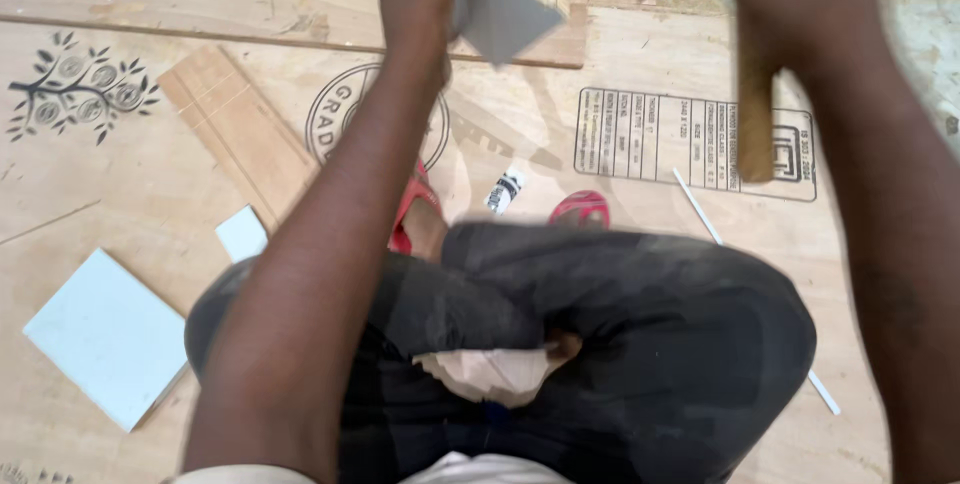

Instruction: The person positions a wooden panel against a wall, then retrieves a hammer and a chisel. They sit on the floor and use the hammer and chisel to carve or shape a small wooden block placed on a larger plywood sheet.

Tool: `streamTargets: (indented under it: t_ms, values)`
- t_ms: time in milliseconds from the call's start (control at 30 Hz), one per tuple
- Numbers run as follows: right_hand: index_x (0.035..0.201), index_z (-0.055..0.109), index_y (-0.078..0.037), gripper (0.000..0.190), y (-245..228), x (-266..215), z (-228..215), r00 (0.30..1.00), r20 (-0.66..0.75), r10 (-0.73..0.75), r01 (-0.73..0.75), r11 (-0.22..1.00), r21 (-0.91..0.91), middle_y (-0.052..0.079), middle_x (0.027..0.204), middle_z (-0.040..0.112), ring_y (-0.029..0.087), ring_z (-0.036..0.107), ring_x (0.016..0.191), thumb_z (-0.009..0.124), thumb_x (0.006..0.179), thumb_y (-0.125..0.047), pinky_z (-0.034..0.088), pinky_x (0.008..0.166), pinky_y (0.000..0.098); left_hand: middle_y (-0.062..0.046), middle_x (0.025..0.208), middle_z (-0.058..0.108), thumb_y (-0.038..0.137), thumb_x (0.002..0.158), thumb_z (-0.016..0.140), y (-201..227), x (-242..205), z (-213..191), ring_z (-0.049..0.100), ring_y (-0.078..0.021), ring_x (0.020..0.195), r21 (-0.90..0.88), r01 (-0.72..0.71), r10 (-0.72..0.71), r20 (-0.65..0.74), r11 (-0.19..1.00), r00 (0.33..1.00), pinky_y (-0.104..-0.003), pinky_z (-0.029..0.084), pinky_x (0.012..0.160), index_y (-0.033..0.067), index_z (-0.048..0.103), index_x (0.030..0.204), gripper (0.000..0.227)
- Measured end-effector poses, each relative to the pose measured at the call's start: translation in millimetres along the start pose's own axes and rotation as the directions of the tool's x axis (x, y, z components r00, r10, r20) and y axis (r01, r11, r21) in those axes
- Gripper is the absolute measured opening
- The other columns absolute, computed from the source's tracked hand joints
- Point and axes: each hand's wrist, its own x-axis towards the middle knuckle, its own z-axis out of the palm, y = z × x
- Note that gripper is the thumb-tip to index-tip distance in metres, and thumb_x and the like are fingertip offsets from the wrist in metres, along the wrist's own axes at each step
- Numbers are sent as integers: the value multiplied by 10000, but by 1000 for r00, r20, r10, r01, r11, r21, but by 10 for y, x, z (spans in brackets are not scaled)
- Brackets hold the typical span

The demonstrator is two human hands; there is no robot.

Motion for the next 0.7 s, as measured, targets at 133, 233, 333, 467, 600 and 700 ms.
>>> streamTargets:
  t_ms: [133,233,333,467,600,700]
  values:
    - [1193,653,22,254,669,14,-12,990,-9,138,-137,977,-166,90,1072,747,187,764,1018,728,961,97,672,909,371,-300,1569,342,606,621,895,-801,20,180,447,-380,1416,97,157,-141,-155,983,978,-416,452,1122,-51,-47,1591,1504]
    - [1227,611,16,401,1288,173,-7,953,-93,289,-303,923,-239,98,1056,747,186,751,988,792,869,40,655,843,355,-354,1592,260,684,551,875,-1587,303,350,350,-449,1463,142,347,-291,-310,927,905,-483,337,1194,-46,-53,1601,1580]
    - [1257,575,16,472,1860,386,-90,924,-119,363,-381,896,-230,101,1078,736,187,746,996,798,841,6,655,827,352,-456,1618,103,773,677,882,-2347,508,491,79,-652,1498,275,490,-376,-376,827,847,-613,147,1236,-78,-85,1614,1593]
    - [1197,600,13,451,2390,631,-168,816,-209,539,-578,754,-313,103,1030,766,191,751,978,849,828,-60,630,818,363,-448,1512,174,687,633,827,-2779,674,688,309,-592,1396,220,748,-576,-517,626,634,-598,372,1126,60,10,1604,1415]
    - [1204,607,16,410,2474,588,-91,798,-232,557,-581,812,-49,100,1051,757,188,749,956,793,843,-42,645,814,352,-364,1444,310,540,715,817,-2600,734,653,388,-526,1337,391,719,-471,-561,574,681,-579,419,1055,40,244,1478,1077]
    - [1174,613,21,407,2362,242,-93,769,-263,583,-613,789,-42,103,1007,760,188,746,905,809,820,-29,636,786,346,-300,1392,411,430,776,809,-2474,651,652,447,-476,1293,774,457,-256,-380,438,889,-565,455,1001,24,420,1384,828]
